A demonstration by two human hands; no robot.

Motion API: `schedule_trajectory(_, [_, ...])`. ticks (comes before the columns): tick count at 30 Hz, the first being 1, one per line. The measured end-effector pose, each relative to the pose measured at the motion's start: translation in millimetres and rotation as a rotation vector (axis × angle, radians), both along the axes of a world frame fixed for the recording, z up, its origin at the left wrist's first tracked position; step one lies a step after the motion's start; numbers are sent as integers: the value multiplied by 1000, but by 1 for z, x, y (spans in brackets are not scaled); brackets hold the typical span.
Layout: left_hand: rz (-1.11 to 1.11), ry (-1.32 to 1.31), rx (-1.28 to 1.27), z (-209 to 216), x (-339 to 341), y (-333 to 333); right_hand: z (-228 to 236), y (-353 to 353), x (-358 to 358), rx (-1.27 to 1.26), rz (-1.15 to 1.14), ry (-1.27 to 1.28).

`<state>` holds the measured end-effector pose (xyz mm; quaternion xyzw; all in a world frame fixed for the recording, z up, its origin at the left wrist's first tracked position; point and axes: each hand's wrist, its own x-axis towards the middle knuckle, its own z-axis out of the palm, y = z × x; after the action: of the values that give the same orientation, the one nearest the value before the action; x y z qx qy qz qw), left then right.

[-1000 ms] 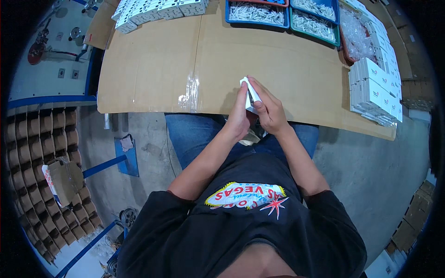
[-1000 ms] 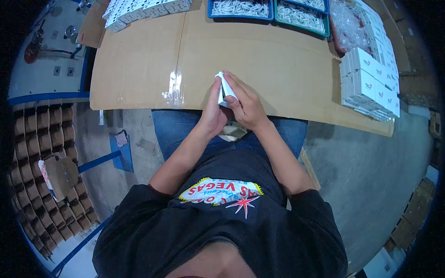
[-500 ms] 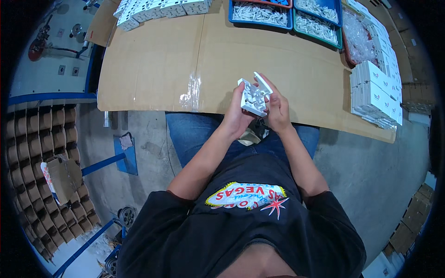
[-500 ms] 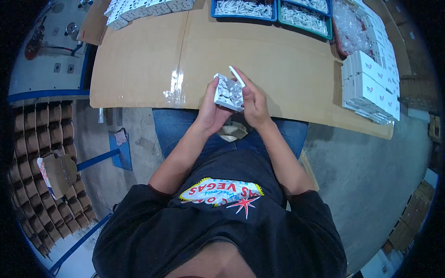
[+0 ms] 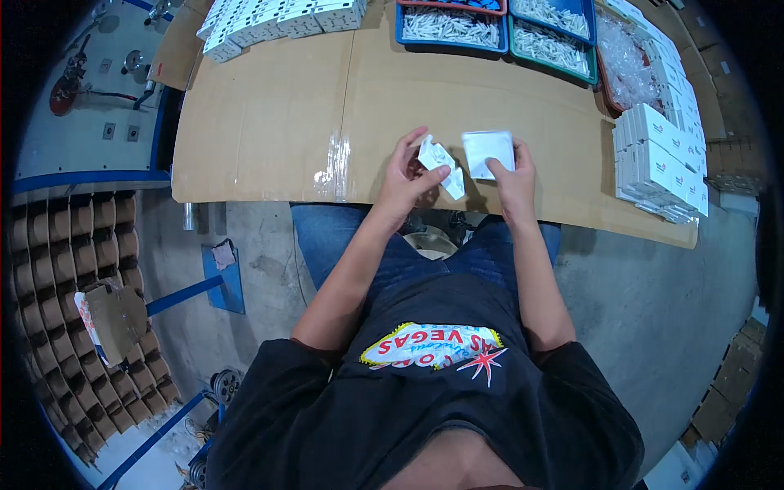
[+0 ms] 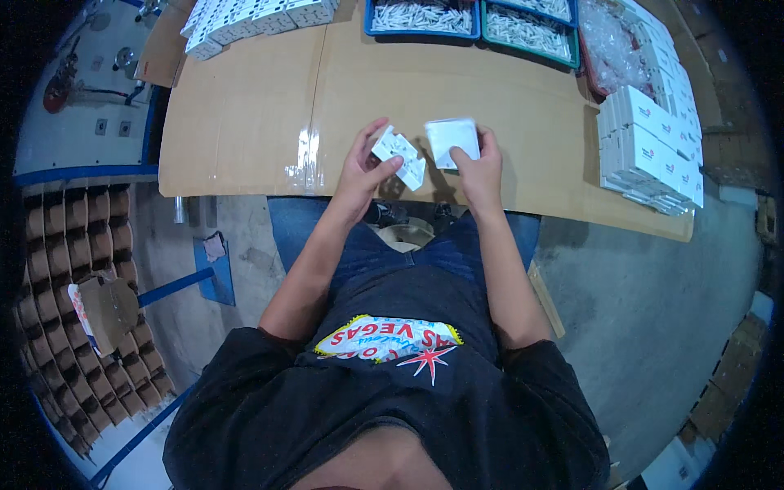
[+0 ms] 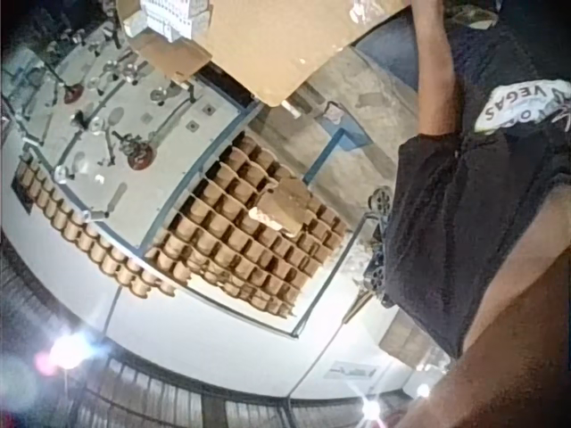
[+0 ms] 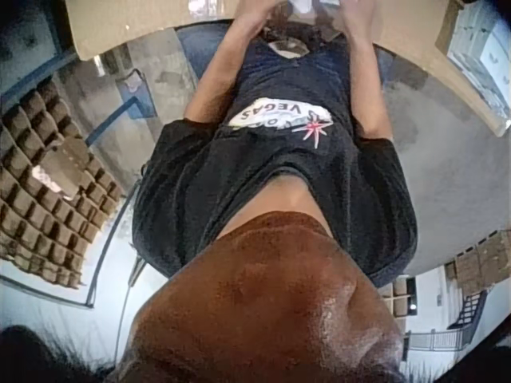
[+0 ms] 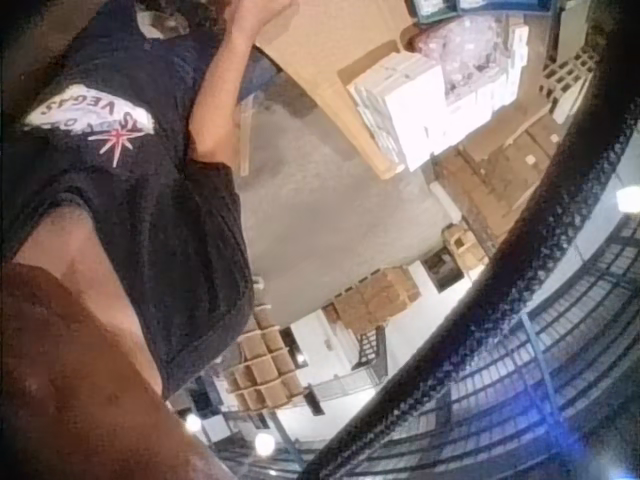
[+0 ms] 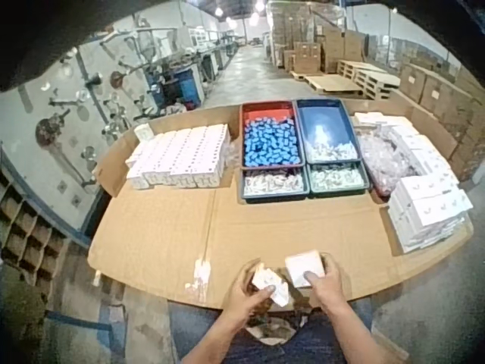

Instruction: The person assembles small electrical components by hand. They open a white cardboard box, place a plastic bag containing a white component inside, add several white plastic pins, and insert a blue plastic piece. The person then closes the box and places it on a stack of similar boxes.

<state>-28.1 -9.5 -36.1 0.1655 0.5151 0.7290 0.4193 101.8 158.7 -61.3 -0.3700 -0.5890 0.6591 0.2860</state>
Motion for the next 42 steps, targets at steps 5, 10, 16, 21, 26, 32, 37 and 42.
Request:
schedule_trajectory(5, [-28,273,-41,-12,-14,-3,9,10,4,100,48,-58])
schedule_trajectory(10, [-30,751,-260,-16,-28,-10,-7,33,11,526,204,-291])
schedule_trajectory(16, [-34,1256,-559,-27,-44,-15,16,48,0,871,260,-411])
schedule_trajectory(21, [12,1358,-560,-43,-48,-12,7,47,2,949,145,-498])
schedule_trajectory(26, [48,1326,-559,-36,-43,-2,-15,50,21,949,230,-577])
schedule_trajectory(32, [105,1349,-592,-37,-40,8,-26,59,29,874,231,-656])
schedule_trajectory(37, [122,1371,-597,-39,-39,7,-36,53,27,960,167,-668])
schedule_trajectory(42, [107,1378,-635,-37,-38,7,-34,46,24,977,132,-668])
